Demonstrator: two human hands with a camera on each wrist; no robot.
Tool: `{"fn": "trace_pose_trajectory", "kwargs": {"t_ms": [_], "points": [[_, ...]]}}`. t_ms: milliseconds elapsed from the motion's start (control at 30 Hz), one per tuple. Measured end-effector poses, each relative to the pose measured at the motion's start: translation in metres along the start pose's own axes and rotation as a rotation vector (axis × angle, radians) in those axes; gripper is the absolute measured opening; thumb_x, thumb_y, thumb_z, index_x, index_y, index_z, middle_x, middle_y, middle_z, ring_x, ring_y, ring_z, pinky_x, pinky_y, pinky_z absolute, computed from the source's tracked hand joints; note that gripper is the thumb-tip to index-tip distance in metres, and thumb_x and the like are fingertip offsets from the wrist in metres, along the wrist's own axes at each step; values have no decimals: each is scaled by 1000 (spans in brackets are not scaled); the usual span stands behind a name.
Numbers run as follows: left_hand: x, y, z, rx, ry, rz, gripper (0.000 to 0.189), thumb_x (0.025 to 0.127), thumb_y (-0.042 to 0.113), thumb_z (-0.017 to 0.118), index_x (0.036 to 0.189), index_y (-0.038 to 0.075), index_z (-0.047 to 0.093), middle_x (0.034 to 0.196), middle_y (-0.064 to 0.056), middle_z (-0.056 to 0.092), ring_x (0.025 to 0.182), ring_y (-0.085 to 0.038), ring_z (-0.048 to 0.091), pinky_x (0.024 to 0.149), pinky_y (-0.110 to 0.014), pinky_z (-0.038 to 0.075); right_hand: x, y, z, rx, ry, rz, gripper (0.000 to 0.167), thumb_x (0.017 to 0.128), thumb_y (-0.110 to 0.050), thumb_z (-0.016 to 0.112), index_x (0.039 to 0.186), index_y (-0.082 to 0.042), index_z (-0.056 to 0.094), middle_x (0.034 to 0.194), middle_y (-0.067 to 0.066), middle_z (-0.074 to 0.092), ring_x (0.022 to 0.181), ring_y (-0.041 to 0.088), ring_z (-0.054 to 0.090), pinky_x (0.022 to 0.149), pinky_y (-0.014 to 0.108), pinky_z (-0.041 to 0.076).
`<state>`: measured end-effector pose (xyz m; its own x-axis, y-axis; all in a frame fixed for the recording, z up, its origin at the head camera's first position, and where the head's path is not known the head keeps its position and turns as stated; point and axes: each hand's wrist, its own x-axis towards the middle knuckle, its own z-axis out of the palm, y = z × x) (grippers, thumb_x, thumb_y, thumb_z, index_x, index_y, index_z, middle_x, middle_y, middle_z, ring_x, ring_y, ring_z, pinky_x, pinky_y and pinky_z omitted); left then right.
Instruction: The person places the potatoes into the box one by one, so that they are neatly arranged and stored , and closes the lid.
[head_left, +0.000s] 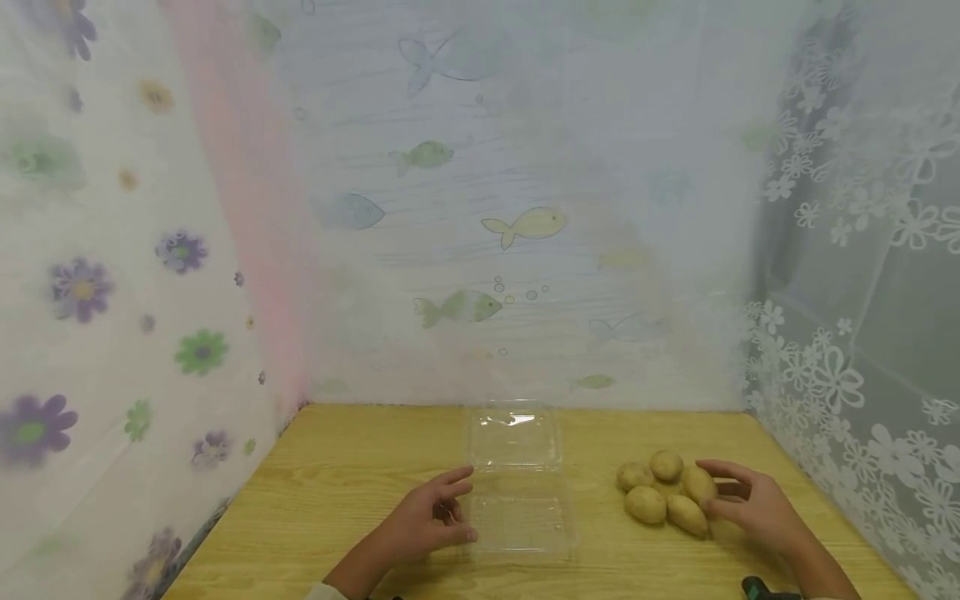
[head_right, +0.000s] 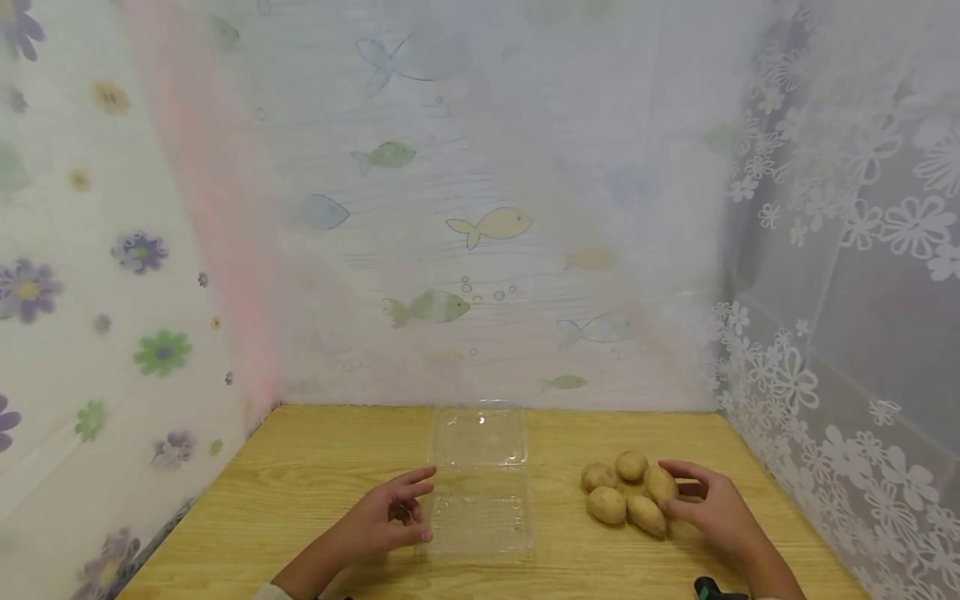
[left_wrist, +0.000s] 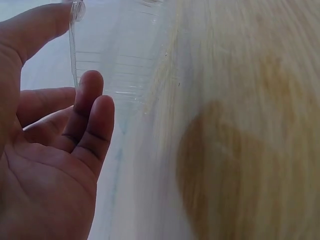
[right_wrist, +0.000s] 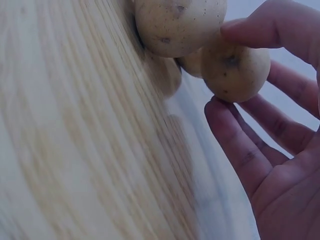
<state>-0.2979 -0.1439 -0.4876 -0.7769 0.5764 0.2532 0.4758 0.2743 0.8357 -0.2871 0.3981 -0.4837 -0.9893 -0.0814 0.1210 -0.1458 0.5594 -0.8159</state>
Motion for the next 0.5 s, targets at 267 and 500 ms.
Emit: {"fn": "trace_pose_trajectory", "kwargs": {"t_ms": [267, 500], "points": [[0, -1, -1, 6, -31, -5, 79, 92, 29, 81, 155, -1, 44, 168, -15, 32, 101, -23, 65, 85, -23, 58, 2, -2, 0, 15, 33, -4, 67, 93, -30, 80, 149, -5, 54, 141, 9, 61, 102, -5, 63, 80, 27, 59], [0, -2, 0, 5, -38, -3, 80, 92, 29, 81, 155, -2, 43, 168, -15, 31, 101, -24, 64, 85, -23, 57, 1, -8, 1, -22, 50, -3, 69, 92, -33, 80, 150, -6, 53, 145, 18, 58, 103, -6, 63, 80, 30, 58]]}}
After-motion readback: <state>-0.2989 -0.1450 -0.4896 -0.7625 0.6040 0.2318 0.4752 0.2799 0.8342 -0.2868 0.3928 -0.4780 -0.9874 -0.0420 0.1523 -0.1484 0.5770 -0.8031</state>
